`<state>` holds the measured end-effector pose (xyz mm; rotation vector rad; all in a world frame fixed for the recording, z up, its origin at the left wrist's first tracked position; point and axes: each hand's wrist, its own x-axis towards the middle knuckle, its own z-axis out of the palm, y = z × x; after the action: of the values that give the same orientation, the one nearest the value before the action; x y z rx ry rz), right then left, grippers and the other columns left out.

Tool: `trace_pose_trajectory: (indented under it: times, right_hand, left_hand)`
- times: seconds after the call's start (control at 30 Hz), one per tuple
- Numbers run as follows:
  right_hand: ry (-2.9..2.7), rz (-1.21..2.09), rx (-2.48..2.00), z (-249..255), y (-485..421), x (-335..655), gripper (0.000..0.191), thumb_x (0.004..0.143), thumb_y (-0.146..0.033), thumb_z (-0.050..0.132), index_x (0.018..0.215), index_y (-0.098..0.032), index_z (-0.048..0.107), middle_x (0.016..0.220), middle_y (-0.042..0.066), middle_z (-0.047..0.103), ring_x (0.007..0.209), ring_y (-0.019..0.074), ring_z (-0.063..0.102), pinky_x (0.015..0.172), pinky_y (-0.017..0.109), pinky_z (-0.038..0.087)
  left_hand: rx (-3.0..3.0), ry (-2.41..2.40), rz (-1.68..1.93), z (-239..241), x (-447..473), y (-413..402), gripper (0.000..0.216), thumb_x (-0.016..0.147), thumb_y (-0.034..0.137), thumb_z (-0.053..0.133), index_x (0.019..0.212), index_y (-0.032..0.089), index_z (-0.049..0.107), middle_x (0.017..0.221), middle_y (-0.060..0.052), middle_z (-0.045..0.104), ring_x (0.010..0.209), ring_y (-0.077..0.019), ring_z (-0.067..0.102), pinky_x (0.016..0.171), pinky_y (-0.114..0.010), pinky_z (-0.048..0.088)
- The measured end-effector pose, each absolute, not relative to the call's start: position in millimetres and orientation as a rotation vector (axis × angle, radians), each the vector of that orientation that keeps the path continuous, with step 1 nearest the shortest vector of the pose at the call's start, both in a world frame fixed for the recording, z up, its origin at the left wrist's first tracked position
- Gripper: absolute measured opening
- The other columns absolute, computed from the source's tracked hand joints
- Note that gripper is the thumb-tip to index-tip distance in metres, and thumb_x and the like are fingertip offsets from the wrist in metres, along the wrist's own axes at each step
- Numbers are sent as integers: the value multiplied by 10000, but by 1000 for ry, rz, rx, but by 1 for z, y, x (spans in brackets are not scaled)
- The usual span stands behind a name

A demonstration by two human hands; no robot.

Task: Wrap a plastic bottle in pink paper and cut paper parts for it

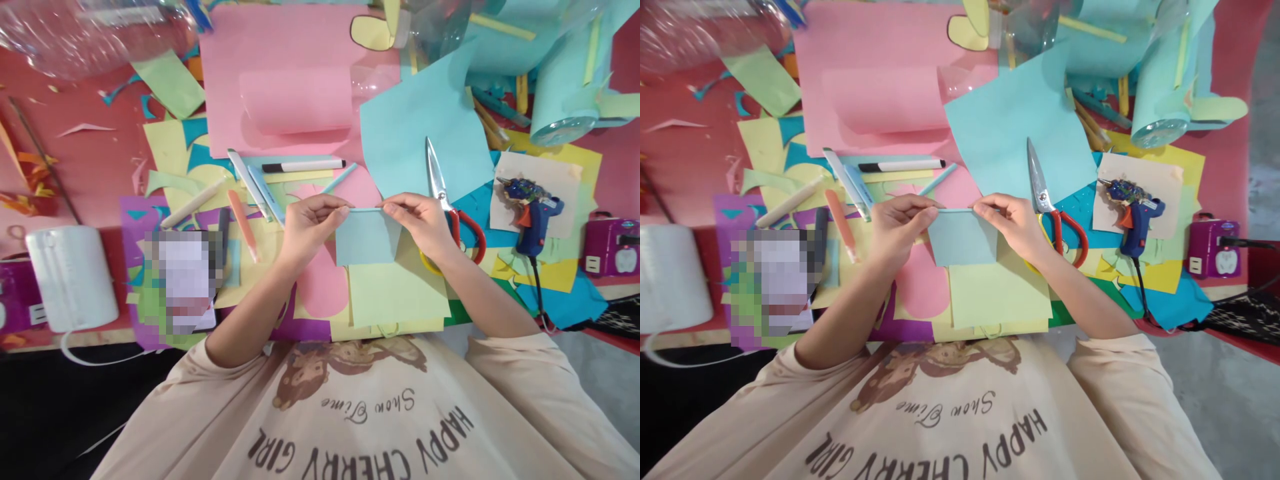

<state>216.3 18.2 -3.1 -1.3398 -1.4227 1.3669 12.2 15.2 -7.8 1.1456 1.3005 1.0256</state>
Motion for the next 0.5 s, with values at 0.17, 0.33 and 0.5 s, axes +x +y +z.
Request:
trace_pose_trajectory:
  times: [0.17,0.33,0.5]
  right_hand:
    - [-1544,1352,-1301,-4,16,215,249,821,-458,650,837,-233,755,777,-7,714,714,129,603,627,240,461]
    - [-1575,1355,-1296,-5,16,216,257,824,-457,643,865,-231,757,794,-3,719,706,129,603,616,244,461]
    - [-1504,1463,-1266,-7,18,217,227,803,-420,680,867,-215,753,836,8,733,768,141,633,670,250,486]
  left_hand:
    - [1243,1218,938,-7,14,15,253,727,433,727,810,196,759,823,-57,762,758,-168,704,644,-226,533]
    - [1334,1259,918,-8,16,15,234,759,428,705,819,213,775,832,-41,769,766,-165,692,659,-233,524]
    - [1370,1270,925,-9,14,14,209,766,402,700,811,213,775,820,-33,767,718,-148,673,616,-229,495]
